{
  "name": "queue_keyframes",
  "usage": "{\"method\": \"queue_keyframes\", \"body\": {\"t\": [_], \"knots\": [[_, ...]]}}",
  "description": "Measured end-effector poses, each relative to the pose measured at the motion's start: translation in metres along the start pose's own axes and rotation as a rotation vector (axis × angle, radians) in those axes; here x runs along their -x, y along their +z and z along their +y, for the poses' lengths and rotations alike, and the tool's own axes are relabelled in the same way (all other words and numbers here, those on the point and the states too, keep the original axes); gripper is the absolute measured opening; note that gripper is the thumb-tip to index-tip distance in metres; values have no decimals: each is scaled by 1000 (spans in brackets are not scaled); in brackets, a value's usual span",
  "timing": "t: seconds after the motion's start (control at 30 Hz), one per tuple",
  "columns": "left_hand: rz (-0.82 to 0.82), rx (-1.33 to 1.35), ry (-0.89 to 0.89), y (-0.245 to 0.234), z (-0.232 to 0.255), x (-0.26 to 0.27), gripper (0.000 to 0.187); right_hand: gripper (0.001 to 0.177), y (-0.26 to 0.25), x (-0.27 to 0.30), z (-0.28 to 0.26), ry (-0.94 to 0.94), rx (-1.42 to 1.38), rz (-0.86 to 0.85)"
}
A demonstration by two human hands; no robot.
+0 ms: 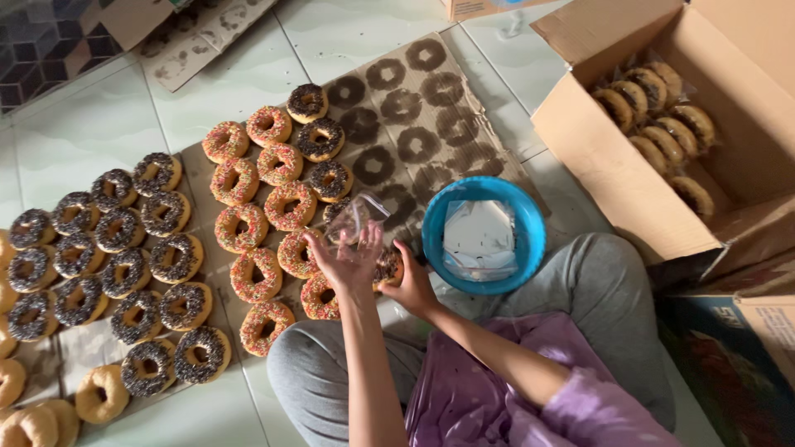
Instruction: The person sits on the floor and packages donuts one by one into clear plastic bags. They pick up a donut, place it in a bag, and then put the bagged donut into a cardboard box.
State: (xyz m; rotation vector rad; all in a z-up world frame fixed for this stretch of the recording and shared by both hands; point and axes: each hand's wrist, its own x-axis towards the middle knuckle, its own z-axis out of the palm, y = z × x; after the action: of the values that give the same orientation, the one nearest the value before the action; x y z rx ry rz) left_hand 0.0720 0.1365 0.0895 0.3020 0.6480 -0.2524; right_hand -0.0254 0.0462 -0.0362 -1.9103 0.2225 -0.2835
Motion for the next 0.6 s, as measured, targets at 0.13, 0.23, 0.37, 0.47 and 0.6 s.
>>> {"method": "queue_keyframes", "body": {"t": [0.13,0.23,0.37,0.47,0.6], "knots": [[-114,45,-89,0,-1,-16,121,108,-69,37,-43,170,-233,-92],[-125,-4,-89,-1,-15,-20,122,102,-152,52,-76,313,-388,-25],[-203,-89,-22,8,-54,-14,120,101,-220,48,-110,126,-395,57],[-213,-165,5,15,-85,2,106,99,-231,44,-127,9,-307,116],[-450,-266,100,20,-109,24,88,95,-227,36,-135,-101,-48,301]]}}
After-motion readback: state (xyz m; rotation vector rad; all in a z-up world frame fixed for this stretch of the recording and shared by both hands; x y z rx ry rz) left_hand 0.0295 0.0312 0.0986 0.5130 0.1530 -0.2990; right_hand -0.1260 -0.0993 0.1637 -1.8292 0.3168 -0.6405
